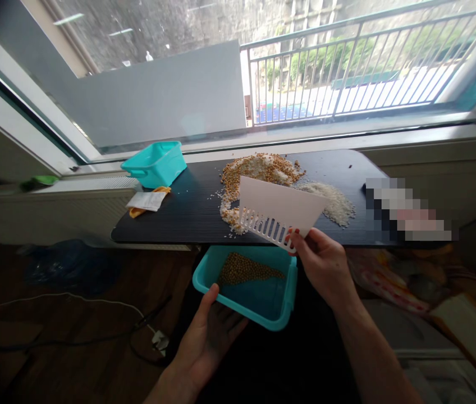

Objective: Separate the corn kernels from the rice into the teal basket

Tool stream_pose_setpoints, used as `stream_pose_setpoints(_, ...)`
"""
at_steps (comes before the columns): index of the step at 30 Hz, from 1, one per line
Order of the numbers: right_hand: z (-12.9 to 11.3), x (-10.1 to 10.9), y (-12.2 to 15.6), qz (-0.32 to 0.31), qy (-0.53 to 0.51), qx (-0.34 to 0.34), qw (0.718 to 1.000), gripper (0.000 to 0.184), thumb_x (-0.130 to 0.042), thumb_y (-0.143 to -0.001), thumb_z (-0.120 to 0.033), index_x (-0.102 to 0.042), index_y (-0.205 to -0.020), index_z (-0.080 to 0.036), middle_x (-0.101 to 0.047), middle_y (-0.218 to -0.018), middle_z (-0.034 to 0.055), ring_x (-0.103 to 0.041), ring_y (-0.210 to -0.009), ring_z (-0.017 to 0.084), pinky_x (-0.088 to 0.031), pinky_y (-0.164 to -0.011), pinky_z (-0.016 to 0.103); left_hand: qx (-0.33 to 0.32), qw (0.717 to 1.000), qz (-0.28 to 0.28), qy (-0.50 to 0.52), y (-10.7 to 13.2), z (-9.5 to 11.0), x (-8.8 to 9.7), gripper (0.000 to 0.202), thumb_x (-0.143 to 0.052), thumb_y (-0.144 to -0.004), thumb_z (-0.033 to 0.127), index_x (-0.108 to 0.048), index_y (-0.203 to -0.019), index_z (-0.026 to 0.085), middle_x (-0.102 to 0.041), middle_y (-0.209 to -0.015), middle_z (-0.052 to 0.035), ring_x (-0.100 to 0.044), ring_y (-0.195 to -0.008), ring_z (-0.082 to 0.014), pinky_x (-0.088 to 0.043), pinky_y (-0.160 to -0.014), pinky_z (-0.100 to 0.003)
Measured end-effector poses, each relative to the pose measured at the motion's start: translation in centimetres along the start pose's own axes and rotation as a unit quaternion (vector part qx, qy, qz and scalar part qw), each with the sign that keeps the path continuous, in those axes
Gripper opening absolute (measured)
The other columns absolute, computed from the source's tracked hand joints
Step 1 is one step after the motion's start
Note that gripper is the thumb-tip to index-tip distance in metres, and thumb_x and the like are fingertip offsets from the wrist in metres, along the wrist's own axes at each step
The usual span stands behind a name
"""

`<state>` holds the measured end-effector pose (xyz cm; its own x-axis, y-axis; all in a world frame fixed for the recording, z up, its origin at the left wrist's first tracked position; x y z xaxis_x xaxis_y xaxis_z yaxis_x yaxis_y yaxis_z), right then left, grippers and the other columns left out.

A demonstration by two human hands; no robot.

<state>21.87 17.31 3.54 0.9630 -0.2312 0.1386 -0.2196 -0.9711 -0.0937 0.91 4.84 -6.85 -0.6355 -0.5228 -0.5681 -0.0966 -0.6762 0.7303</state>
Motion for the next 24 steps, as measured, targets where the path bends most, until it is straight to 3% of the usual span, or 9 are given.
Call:
stream_pose_setpoints(11, -2.3, -1.1, 1.0, -0.022, -0.006, 0.006, 1.0, 0.032, -0.077, -0.063, -0.05, -0.074, -0.075, -0.021, -0.073, -0.069, 0.0016, -0.064, -0.058, 0.016, -0.055, -0.054, 0.027, -0.006, 1.0, -0.011, 0.001, 0.0, 0.1, -0.1, 0.056, -0.058, -0.085, 0.048, -0.052, -0.13, 0.015, -0.062, -0.129, -0.0146, -0.06, -0.116, -0.0272, -0.046, -0.101, -0.041)
stream_pose_setpoints(16, -1.5, -2.2, 1.9, -0.046, -0.021, -0.019, 0.999, 0.029, -0.076, -0.066, -0.047, -0.075, -0.077, -0.021, -0.074, -0.071, 0.0018, -0.064, -0.057, 0.017, -0.057, -0.054, 0.029, -0.008, 1.0, -0.011, -0.002, 0.1, 0.0, -0.1, 0.057, -0.061, -0.083, 0.049, -0.054, -0.128, 0.015, -0.064, -0.125, -0.015, -0.06, -0.116, -0.0282, -0.044, -0.102, -0.042)
stream_pose_setpoints(24, 0.2, 0.9, 0.9, 0.036, 0.005, -0.037, 0.999, 0.032, -0.077, -0.063, -0.047, -0.074, -0.08, -0.02, -0.074, -0.071, 0.0014, -0.065, -0.06, 0.018, -0.056, -0.058, 0.029, -0.003, 1.0, 0.01, 0.007, -0.2, 0.0, 0.3, 0.052, -0.058, -0.086, 0.048, -0.054, -0.127, 0.017, -0.064, -0.125, -0.0135, -0.062, -0.113, -0.026, -0.045, -0.102, -0.041)
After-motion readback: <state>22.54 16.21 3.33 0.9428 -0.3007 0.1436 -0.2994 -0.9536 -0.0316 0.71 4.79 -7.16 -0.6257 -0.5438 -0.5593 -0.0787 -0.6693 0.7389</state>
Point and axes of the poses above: each hand's wrist, its own y-axis away from the middle knuckle, its own x-axis out of the back of the hand, z = x × y, the point moved 9 cm from there along -y, towards the middle knuckle
